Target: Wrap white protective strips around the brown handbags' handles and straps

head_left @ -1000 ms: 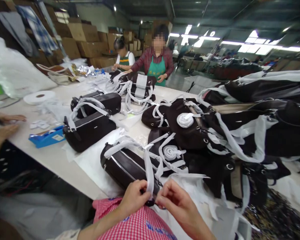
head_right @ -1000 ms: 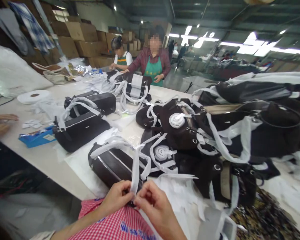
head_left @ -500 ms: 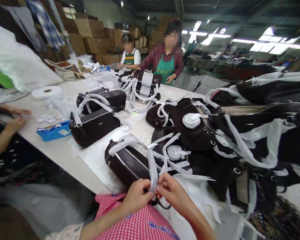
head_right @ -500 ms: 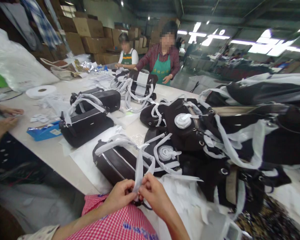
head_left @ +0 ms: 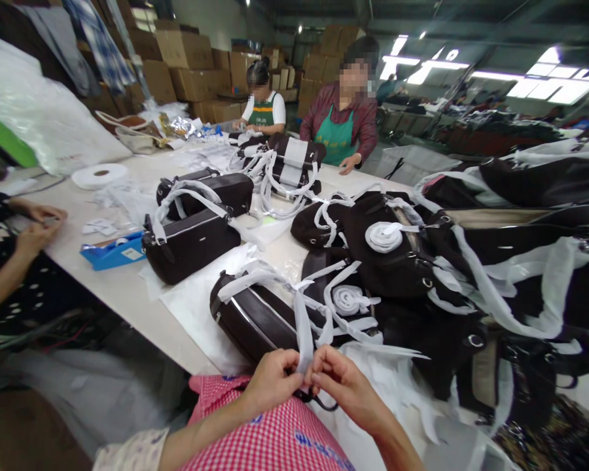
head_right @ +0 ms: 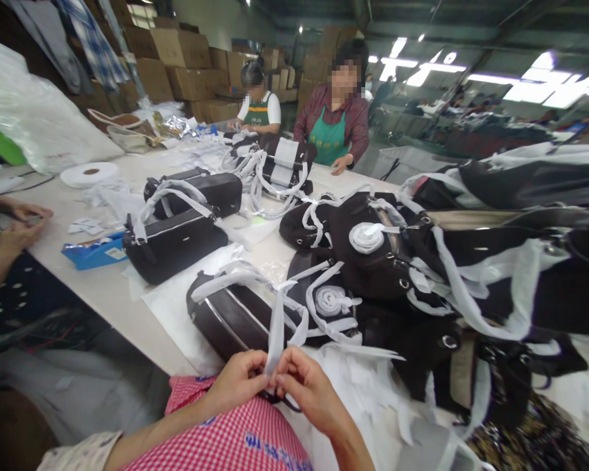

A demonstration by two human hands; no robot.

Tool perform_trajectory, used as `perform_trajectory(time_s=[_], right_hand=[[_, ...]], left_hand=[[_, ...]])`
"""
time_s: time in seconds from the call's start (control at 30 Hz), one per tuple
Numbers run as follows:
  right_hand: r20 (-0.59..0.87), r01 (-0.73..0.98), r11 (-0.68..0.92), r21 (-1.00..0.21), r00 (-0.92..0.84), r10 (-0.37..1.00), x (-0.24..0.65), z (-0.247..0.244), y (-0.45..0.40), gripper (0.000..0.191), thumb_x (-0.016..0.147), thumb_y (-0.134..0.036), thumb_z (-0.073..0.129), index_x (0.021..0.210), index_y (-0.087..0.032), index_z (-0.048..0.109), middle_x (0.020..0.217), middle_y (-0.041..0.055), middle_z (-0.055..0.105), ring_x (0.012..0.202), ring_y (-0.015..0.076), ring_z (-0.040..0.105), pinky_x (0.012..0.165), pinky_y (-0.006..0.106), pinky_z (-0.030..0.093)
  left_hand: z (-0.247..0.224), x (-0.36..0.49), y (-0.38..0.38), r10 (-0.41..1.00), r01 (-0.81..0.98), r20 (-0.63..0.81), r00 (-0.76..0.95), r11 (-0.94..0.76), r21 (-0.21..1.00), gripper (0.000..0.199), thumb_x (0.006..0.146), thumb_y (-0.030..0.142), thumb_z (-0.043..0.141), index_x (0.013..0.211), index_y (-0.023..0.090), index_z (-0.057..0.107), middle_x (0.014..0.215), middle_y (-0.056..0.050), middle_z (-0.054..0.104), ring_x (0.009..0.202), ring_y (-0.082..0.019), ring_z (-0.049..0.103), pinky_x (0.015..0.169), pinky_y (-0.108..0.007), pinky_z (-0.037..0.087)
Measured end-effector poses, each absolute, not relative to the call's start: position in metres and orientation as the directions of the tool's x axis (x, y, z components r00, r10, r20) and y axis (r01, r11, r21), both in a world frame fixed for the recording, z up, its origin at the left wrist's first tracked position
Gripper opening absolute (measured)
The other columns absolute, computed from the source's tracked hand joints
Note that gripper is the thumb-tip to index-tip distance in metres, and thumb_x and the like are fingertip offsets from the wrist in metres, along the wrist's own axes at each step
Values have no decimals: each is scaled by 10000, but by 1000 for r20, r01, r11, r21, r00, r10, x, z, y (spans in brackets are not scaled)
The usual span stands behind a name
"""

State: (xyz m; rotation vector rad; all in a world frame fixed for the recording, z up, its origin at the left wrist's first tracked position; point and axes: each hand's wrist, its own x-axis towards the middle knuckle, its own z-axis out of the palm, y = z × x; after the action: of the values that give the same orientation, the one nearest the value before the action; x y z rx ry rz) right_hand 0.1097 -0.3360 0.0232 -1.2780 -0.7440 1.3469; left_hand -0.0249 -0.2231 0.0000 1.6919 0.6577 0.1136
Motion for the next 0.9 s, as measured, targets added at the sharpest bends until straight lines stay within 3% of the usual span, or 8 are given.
perform_trajectory(time_s=[0.13,0.3,0.57,0.67,0.8,0.9], right_hand=[[-240,-298,-185,-936,161,957,111,24,-337,228,818,-333,676,776,-196,498,778,-2,639,684,118,568,674,272,447],[-243,-153,-214,-965,206,948,110,22,-335,186,834,-307,635,740,-196,519,675,-27,589,644,129,560,639,270,446],[-219,-20,-221,-975,251,943,113,14,-338,139,847,-263,579,739,-206,513,691,-28,586,660,136,557,648,270,441],[-214,-18,-217,-976,257,942,111,17,-337,150,851,-276,575,735,-208,509,689,-27,588,659,135,561,646,270,441],[-252,-91,-237,-967,244,936,112,20,-339,173,837,-315,603,748,-208,500,708,-22,610,671,133,578,657,270,454],[-308,-168,-273,-947,246,919,116,16,-343,208,801,-327,646,803,-215,471,689,-30,639,655,129,600,649,262,454]], left_hand=[[-3,-25,-223,487,355,-287,825,-53,933,90,689,184,567,691,152,651,669,14,617,674,-137,521,618,-212,380],[-4,-25,-223,475,340,-297,828,-5,940,125,675,171,561,727,141,670,701,11,640,670,-134,538,610,-210,384],[3,-28,-223,466,403,-287,837,-171,899,183,667,179,580,804,148,697,720,11,573,678,-132,501,585,-210,359],[6,-29,-223,454,393,-271,849,-198,898,154,693,232,600,801,158,681,730,13,561,694,-137,500,615,-220,364],[6,-30,-222,484,358,-219,847,-216,909,193,787,224,472,671,158,612,663,12,550,715,-141,502,697,-241,370],[3,-30,-221,507,366,-240,828,-164,916,173,764,225,472,653,156,584,644,15,531,681,-136,489,659,-239,374]])
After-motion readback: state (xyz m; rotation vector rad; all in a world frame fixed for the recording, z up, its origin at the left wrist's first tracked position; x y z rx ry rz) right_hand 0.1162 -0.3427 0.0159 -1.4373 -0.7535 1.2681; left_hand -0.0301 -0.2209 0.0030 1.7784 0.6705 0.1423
